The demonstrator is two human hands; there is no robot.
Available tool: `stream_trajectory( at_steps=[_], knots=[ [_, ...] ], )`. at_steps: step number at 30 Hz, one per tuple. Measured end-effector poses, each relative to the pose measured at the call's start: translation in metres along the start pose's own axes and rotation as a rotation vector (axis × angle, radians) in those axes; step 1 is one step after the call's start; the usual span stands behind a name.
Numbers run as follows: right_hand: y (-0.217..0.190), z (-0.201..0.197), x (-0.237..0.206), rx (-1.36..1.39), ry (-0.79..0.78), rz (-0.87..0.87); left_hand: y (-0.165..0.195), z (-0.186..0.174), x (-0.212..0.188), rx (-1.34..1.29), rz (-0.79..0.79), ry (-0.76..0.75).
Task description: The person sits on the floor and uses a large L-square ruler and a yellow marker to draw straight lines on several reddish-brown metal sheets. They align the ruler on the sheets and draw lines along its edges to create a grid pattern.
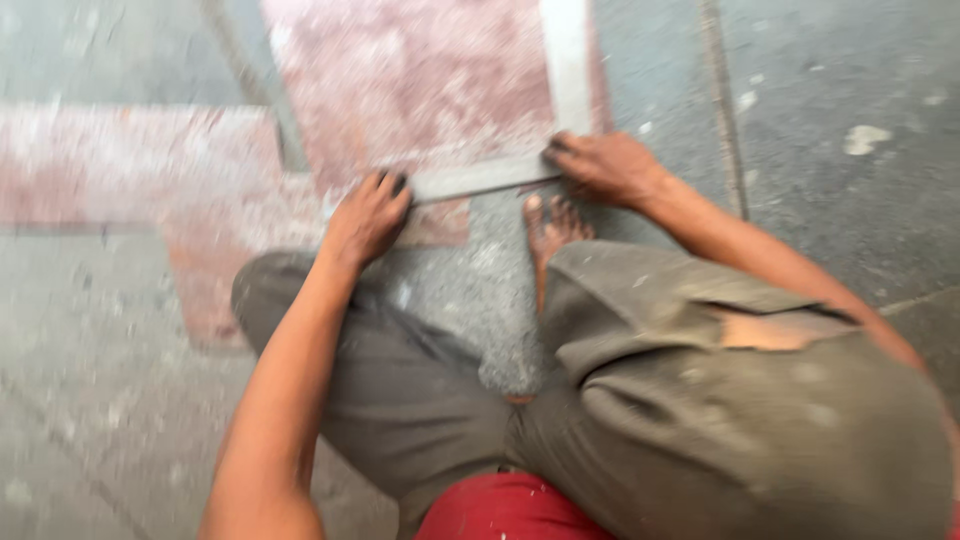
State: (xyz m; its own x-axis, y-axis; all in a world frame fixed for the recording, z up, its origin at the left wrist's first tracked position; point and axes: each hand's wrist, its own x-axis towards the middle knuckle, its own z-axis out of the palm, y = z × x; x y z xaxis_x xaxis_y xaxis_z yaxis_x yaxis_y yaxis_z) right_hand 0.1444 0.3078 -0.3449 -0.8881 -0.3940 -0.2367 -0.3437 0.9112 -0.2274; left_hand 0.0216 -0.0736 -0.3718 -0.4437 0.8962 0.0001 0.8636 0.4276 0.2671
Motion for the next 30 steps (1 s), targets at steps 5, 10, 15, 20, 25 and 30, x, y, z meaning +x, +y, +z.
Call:
stream_trajectory(
  at_steps=[5,10,15,20,25,30],
  knots=[
    [-0.010,-0.007,-0.014,0.464,0.190,0.334,-0.002,-0.004,-0.004,-0.041,-0.015,-0.065],
    [0.021,-0.007,-0.033,0.934,0.502,0.667,0.002,-0.022,0.004,-0.057,-0.060,-0.082],
    [0.056,-0.010,-0.031,1.363,1.003,0.872,0.015,-0.032,0.075,-0.126,-0.140,0.004],
    [0.055,0.000,-0.033,0.654,0.965,0.921,0.041,-0.017,0.211,-0.216,-0.221,0.044],
    [0.053,0.006,-0.062,0.433,0.573,0.778,0.067,-0.012,0.290,-0.172,-0.408,-0.377],
    [0.066,-0.032,-0.041,0.515,0.431,0.880,0.075,0.004,0.299,-0.100,-0.449,-0.430]
  ],
)
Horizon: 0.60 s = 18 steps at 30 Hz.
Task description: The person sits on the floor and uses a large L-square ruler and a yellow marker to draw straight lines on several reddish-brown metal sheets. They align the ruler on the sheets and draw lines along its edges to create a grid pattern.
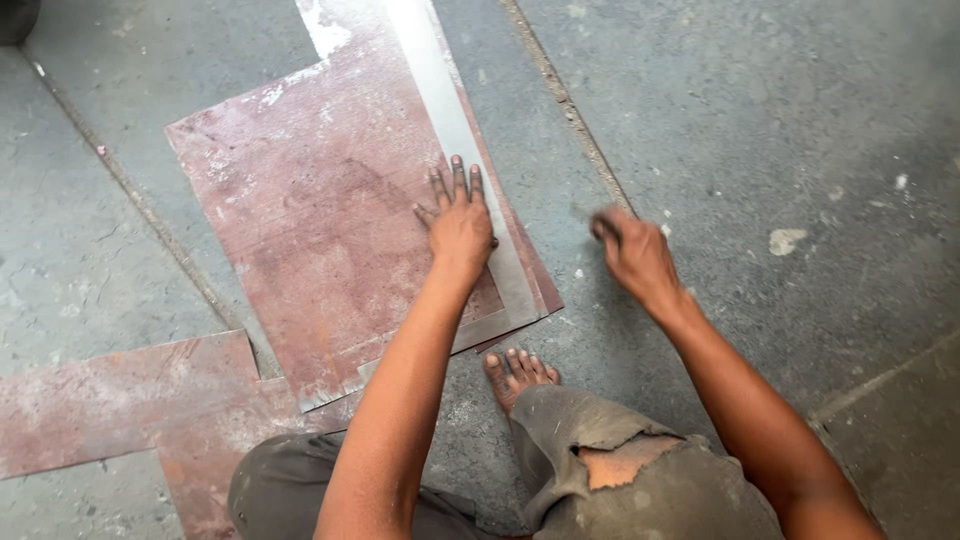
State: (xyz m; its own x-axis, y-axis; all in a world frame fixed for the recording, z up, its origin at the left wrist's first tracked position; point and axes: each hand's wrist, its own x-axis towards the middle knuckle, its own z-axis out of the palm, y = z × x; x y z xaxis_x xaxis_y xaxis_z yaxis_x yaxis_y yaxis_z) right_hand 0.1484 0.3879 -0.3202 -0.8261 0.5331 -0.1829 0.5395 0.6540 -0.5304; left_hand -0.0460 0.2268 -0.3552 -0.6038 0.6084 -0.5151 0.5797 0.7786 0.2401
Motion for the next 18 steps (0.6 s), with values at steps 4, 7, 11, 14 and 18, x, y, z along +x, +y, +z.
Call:
stream_trajectory(
  at_steps=[4,7,11,14,18],
  knots=[
    [-0.061,-0.005,0.078,0.136,0.060,-0.201,-0.002,0.015,0.007,0.000,-0.004,0.060],
    [-0.114,0.005,0.140,0.001,-0.143,-0.101,-0.001,0.018,0.010,0.053,-0.012,0.080],
    [-0.158,0.012,0.185,-0.166,0.090,-0.392,-0.001,0.017,0.009,0.014,-0.029,0.053],
    [-0.173,0.019,0.209,-0.179,0.067,-0.331,-0.002,0.019,0.013,0.026,-0.036,0.010],
    [-0.158,0.033,0.186,-0.087,0.098,-0.334,-0.004,0.030,0.020,0.070,-0.001,0.096]
  ],
)
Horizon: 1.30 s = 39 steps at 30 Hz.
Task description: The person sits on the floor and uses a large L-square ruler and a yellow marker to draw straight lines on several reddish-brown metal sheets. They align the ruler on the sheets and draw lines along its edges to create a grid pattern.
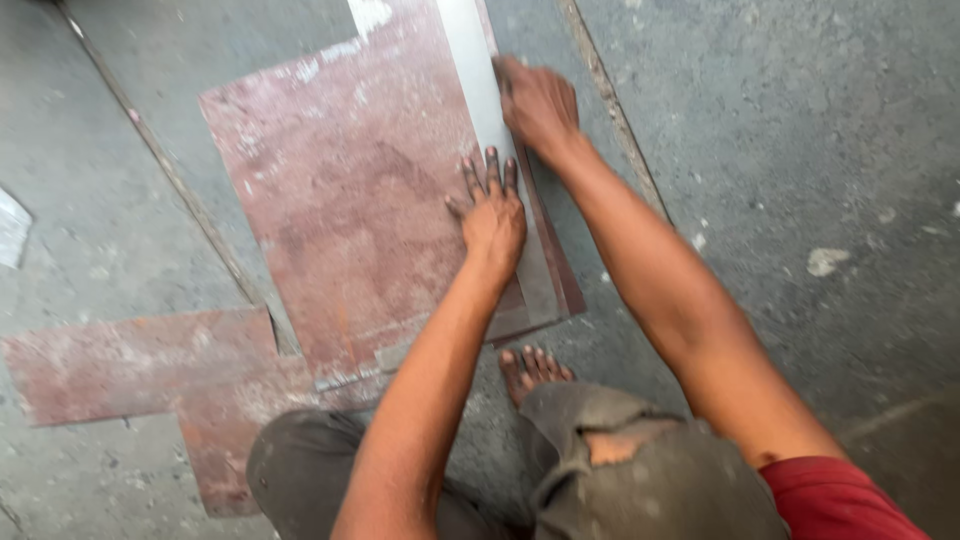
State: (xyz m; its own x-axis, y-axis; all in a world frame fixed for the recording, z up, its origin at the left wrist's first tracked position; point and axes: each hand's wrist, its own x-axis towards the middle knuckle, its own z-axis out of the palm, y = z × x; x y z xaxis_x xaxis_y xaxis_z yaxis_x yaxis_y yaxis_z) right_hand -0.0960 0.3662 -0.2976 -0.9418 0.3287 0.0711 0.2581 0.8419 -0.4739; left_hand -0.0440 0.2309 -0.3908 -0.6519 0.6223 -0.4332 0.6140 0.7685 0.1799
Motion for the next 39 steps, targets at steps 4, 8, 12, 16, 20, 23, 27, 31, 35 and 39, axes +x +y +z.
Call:
stream_trajectory(
  at_steps=[4,8,12,16,20,23,27,31,35,39],
  knots=[
    [0.004,0.001,-0.156,0.081,-0.247,0.206,0.001,0.005,0.003,0.000,-0.011,-0.020],
    [0.015,-0.014,-0.291,-0.018,-0.333,0.140,0.004,-0.002,0.009,0.021,-0.018,-0.039],
    [0.049,-0.021,-0.264,-0.227,-0.357,0.185,0.004,-0.014,0.008,-0.050,-0.042,-0.107],
    [0.066,-0.028,-0.136,0.358,0.086,0.080,0.006,-0.024,0.004,-0.063,-0.064,-0.093],
    [0.037,-0.031,-0.033,0.481,0.070,0.337,0.008,-0.028,0.005,-0.073,-0.079,-0.110],
    [0.013,-0.028,0.009,0.500,0.137,0.313,0.007,-0.027,0.004,-0.075,-0.064,-0.086],
    [-0.006,-0.027,0.029,0.039,-0.241,0.246,0.005,-0.021,0.001,-0.108,-0.047,-0.042],
    [-0.004,-0.013,0.043,-0.039,-0.136,0.058,0.003,-0.014,0.002,-0.098,-0.036,-0.099],
    [0.016,0.006,0.014,0.122,0.120,-0.195,0.002,-0.002,0.007,-0.093,-0.033,-0.057],
    [0.036,0.013,-0.137,0.042,-0.113,-0.018,0.002,0.008,0.011,-0.105,-0.036,-0.008]
  ],
)
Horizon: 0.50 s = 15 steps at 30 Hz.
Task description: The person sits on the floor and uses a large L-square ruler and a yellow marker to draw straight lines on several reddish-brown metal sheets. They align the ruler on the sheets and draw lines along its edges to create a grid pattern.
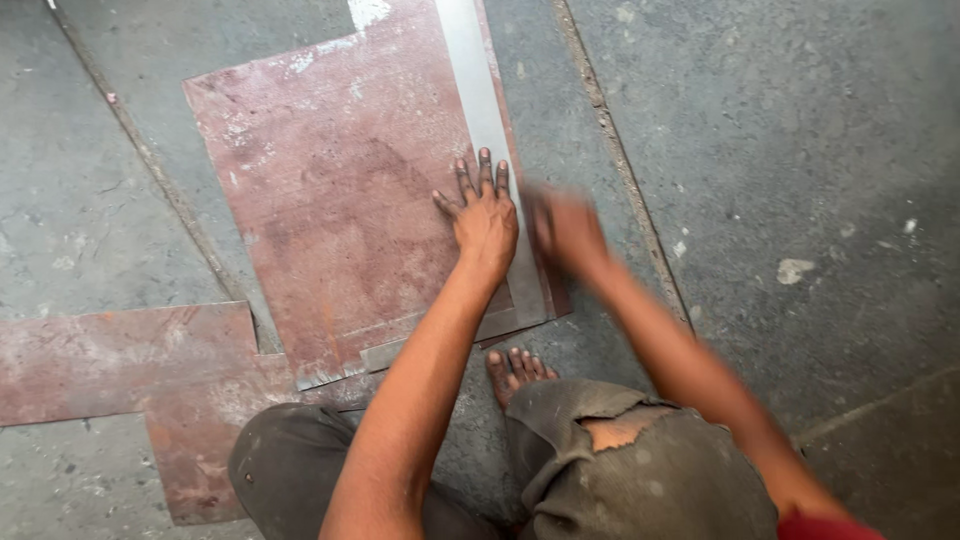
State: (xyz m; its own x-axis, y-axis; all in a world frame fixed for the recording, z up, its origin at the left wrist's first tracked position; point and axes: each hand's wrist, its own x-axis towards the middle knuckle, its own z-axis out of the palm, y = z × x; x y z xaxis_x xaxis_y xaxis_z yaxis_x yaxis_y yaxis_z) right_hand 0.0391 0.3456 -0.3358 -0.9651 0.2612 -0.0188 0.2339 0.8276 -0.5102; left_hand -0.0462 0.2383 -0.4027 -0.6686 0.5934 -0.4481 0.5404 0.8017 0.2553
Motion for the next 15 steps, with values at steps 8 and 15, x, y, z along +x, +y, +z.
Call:
stream_trajectory(
  at_steps=[8,15],
  knots=[
    [-0.007,-0.010,-0.164,-0.056,-0.311,0.258,-0.001,-0.016,-0.002,0.061,0.005,-0.073],
    [-0.020,-0.055,0.080,0.122,0.145,0.039,0.001,-0.040,-0.014,-0.054,-0.041,-0.153]
  ],
)
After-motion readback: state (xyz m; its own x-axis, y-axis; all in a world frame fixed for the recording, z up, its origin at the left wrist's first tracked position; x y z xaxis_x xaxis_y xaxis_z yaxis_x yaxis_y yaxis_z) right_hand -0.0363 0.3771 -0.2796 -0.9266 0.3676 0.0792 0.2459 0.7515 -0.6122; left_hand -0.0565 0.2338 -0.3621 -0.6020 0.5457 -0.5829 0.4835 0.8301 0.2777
